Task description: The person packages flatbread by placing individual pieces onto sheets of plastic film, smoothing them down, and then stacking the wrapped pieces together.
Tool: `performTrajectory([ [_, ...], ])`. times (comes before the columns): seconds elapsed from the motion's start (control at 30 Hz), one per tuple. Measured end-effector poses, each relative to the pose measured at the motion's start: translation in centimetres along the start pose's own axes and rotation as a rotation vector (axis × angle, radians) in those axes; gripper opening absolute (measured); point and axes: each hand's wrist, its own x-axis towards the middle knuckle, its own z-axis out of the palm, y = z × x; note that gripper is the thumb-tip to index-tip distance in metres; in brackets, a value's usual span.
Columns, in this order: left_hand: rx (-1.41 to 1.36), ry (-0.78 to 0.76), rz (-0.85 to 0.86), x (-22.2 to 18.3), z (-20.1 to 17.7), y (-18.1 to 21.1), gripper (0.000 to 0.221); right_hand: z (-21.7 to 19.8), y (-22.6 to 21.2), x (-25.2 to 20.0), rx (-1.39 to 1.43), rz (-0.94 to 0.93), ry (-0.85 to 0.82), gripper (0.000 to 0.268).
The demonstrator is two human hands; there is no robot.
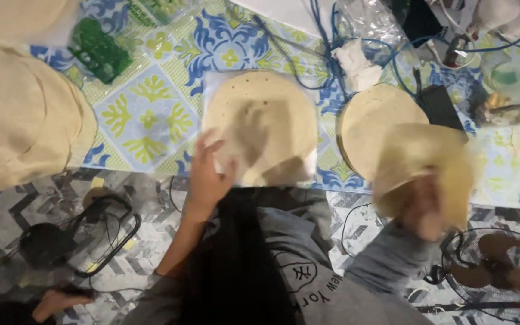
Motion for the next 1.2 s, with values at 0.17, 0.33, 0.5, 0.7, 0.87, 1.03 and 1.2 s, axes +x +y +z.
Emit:
performTrajectory([
  [0.17,-1.013,-0.513,0.013,-1.1,0.3,3.2,0.089,2.1,28.0,10.8,-1.586,0.457,0.400,0.009],
  [0.33,-0.736,-0.242,-0.369,-1.8,2.6,-2.0,0.044,-4.9,31.7,19.6,-1.933,0.244,0.422,0.012],
  [0.5,-0.633,-0.167,-0.492,1.6,6.2,-8.0,0.023,-16.4,28.4,19.3,-2.475,0.190,0.267,0.021],
  [0.7,-0.421,-0.052,-0.439,2.3,5.5,-6.3,0.027,-16.3,29.7,17.1,-2.691,0.248,0.602,0.030],
  [0.87,-0.440,-0.016,-0.395,2.1,5.0,-7.5,0.029,-17.4,29.5,17.8,-2.725,0.153,0.332,0.015],
  [1.03,-0.319,-0.007,-0.405,2.8,2.3,-3.4,0.031,-14.0,32.3,18.3,-2.722,0.110,0.296,0.016],
  [1.2,-0.891,-0.244,-0.277,0.3,0.7,4.7,0.040,-9.2,35.9,15.8,-1.623,1.001,0.171,0.048],
])
